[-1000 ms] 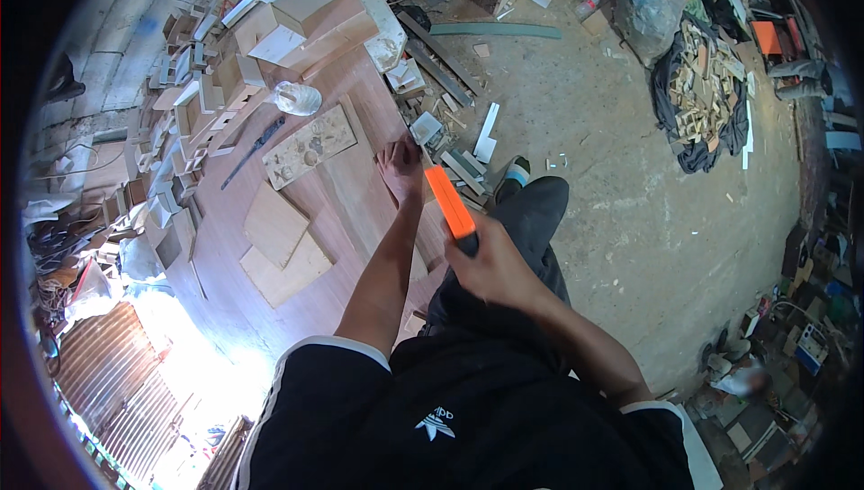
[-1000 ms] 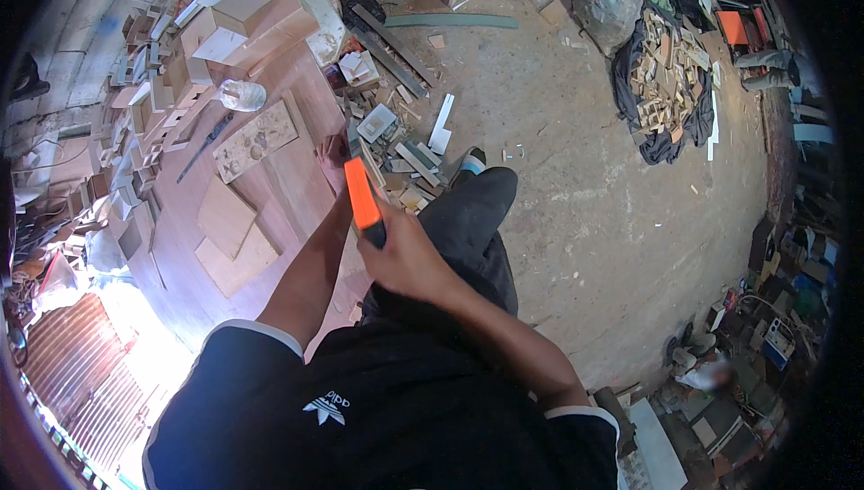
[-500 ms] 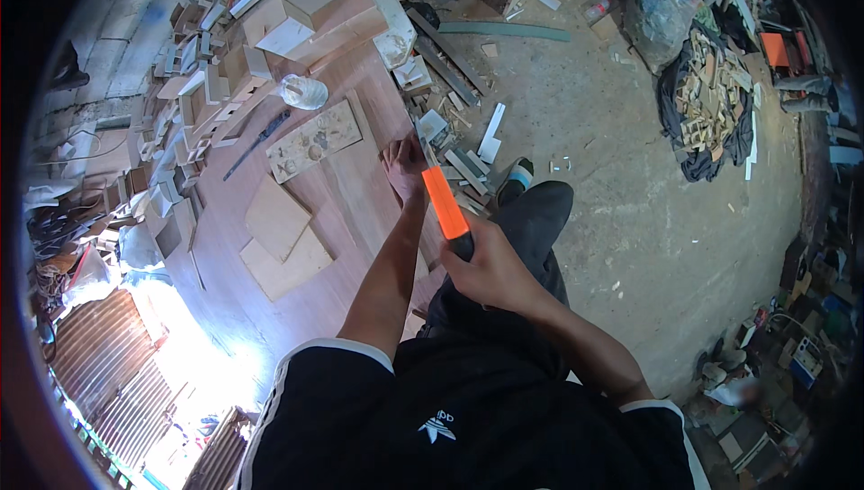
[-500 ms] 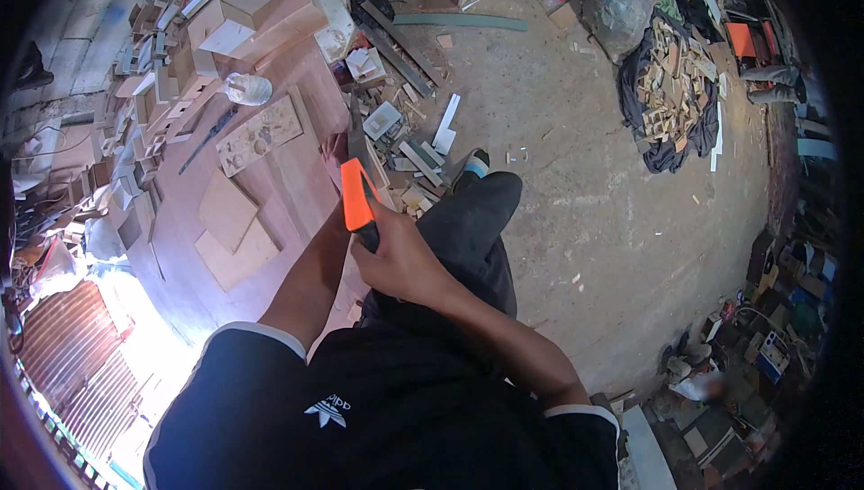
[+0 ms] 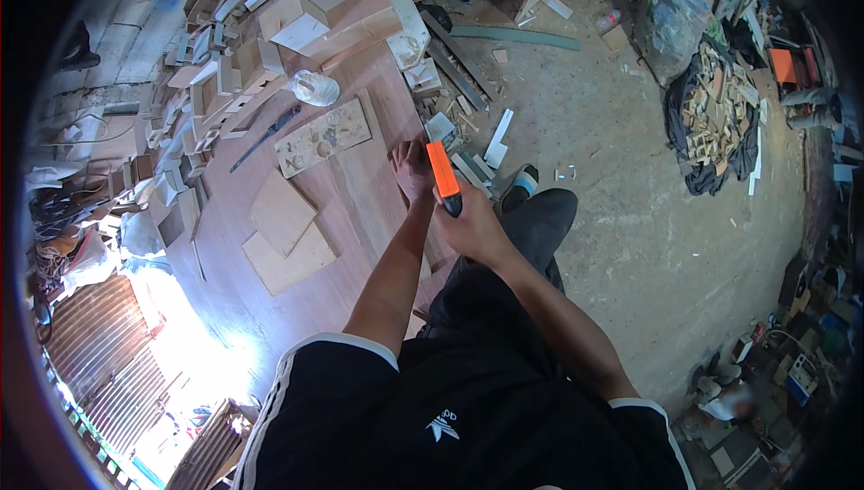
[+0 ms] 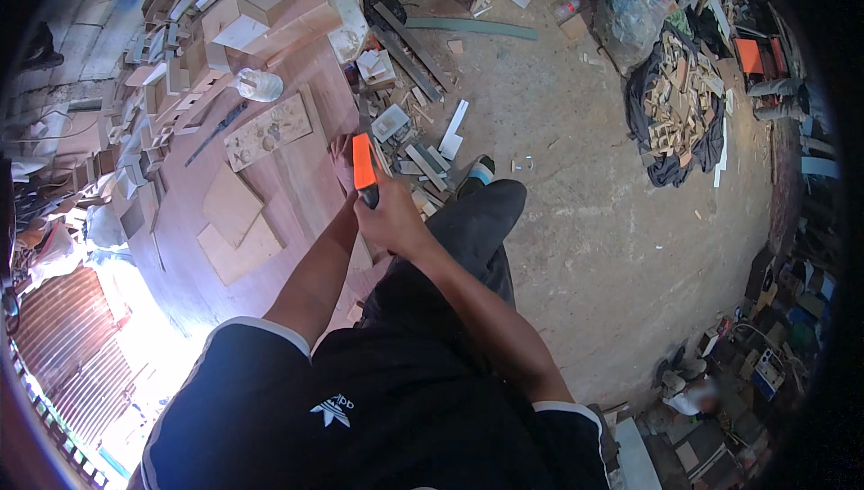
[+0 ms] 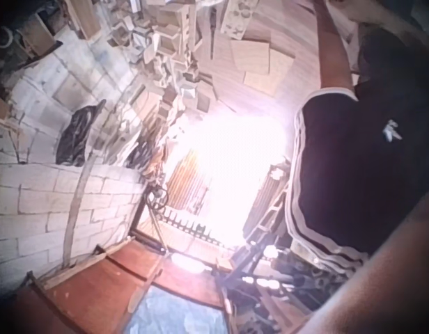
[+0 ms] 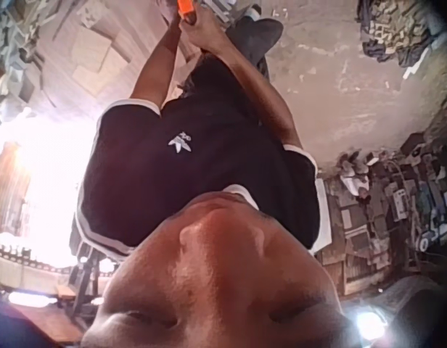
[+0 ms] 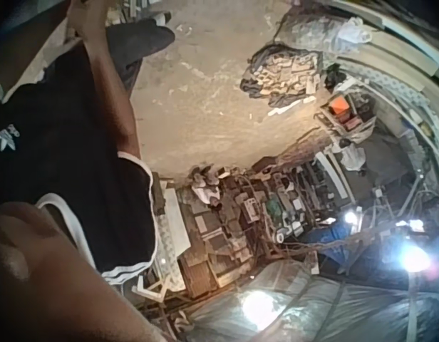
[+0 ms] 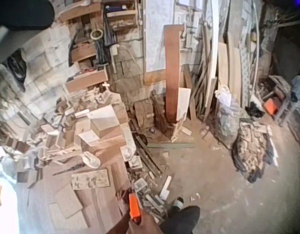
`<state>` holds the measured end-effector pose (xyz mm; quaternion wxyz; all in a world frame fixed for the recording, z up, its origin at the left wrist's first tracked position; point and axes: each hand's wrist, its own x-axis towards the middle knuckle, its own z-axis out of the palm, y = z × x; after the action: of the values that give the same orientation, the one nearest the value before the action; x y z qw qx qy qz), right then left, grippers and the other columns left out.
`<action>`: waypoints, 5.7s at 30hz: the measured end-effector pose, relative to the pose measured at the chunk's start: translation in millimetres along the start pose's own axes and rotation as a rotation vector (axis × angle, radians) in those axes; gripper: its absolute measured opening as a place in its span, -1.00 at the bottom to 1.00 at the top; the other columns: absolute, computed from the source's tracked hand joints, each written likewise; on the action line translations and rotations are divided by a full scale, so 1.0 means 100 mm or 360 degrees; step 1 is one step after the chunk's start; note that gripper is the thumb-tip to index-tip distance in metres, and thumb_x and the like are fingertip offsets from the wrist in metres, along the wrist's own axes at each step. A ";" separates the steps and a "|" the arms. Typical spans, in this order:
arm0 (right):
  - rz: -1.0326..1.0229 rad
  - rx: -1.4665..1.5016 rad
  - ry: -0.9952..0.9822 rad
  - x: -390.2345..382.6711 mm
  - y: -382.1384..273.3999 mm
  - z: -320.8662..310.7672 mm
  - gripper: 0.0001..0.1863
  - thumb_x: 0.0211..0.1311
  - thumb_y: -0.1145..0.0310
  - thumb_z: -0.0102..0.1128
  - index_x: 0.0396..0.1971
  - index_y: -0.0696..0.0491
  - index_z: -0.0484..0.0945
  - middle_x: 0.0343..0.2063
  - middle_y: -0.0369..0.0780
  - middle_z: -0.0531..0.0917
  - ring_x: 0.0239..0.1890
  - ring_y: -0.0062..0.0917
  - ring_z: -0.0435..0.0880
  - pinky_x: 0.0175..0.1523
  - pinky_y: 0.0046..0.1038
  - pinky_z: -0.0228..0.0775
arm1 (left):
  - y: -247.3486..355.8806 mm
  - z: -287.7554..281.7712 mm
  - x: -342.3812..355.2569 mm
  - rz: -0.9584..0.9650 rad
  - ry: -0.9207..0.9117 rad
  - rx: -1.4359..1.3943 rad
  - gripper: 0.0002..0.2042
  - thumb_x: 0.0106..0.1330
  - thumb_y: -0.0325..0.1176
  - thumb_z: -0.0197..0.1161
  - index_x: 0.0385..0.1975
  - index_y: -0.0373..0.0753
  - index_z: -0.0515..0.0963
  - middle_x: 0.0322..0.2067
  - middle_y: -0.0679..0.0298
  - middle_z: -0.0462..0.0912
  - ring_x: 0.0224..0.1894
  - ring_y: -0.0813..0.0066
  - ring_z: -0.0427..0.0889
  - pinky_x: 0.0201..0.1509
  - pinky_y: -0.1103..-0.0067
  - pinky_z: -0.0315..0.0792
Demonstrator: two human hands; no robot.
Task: Sawing and manipulating small pieces of wood in a workshop.
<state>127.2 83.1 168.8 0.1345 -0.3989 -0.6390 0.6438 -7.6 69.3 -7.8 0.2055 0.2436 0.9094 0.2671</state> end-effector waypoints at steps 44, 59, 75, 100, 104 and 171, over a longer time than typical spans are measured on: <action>-0.0105 0.0129 -0.0002 -0.38 0.00 0.18 -0.84 0.05 0.55 0.10 -0.34 0.23 0.41 -0.54 -0.19 0.44 -0.40 -0.63 0.41 -0.24 -0.48 0.33 | -0.52 0.22 0.15 0.0638 0.0687 0.0108 -0.87 0.26 -0.26 0.18 -0.41 -0.14 0.59 -0.43 0.22 0.52 -0.30 0.18 0.48 -0.16 0.32 0.34; -0.0159 0.0136 0.0119 -0.26 0.06 0.06 -0.87 0.07 0.55 0.08 -0.36 0.22 0.39 -0.56 -0.23 0.41 -0.41 -0.67 0.37 -0.27 -0.50 0.33 | -0.28 0.10 0.02 0.0734 0.0603 0.0024 -0.88 0.24 -0.29 0.18 -0.46 -0.16 0.58 -0.43 0.20 0.55 -0.27 0.17 0.52 -0.11 0.31 0.35; -0.0032 0.0115 0.0008 -0.42 -0.08 0.05 -0.87 0.07 0.56 0.08 -0.34 0.22 0.42 -0.55 -0.21 0.43 -0.38 -0.65 0.43 -0.23 -0.50 0.33 | -0.35 0.14 0.00 0.0690 0.0669 0.0030 -0.86 0.27 -0.28 0.17 -0.44 -0.17 0.59 -0.43 0.20 0.54 -0.29 0.15 0.50 -0.11 0.31 0.34; -0.0039 0.0086 -0.0063 -0.65 -0.10 0.12 -0.79 0.04 0.54 0.14 -0.29 0.24 0.45 -0.54 -0.15 0.49 -0.39 -0.59 0.49 -0.23 -0.45 0.37 | -0.43 0.07 0.02 0.0644 0.0563 0.0141 -0.88 0.25 -0.26 0.18 -0.38 -0.14 0.58 -0.40 0.25 0.55 -0.24 0.20 0.51 -0.05 0.33 0.33; -0.0157 0.0171 0.0060 -0.62 -0.08 0.09 -0.80 0.05 0.52 0.14 -0.29 0.24 0.46 -0.54 -0.13 0.52 -0.38 -0.58 0.52 -0.23 -0.44 0.38 | -0.37 0.08 0.03 0.0595 0.0531 0.0177 -0.87 0.27 -0.26 0.17 -0.40 -0.14 0.58 -0.40 0.25 0.54 -0.24 0.20 0.51 -0.04 0.34 0.33; 0.0209 -0.0310 0.0391 0.25 1.65 0.30 -0.49 -0.14 0.46 0.45 -0.15 0.20 0.40 -0.43 -0.05 0.66 -0.32 -0.15 0.69 -0.20 -0.26 0.49 | -0.18 0.07 -0.01 0.0791 0.0638 -0.0071 -0.79 0.27 -0.25 0.17 -0.53 -0.24 0.54 -0.47 0.23 0.53 -0.31 0.21 0.47 -0.13 0.32 0.30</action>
<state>146.4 54.4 2.6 0.1299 -0.5266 -0.6498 0.5325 -9.5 58.0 -24.0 -0.0439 0.3964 0.8383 0.3717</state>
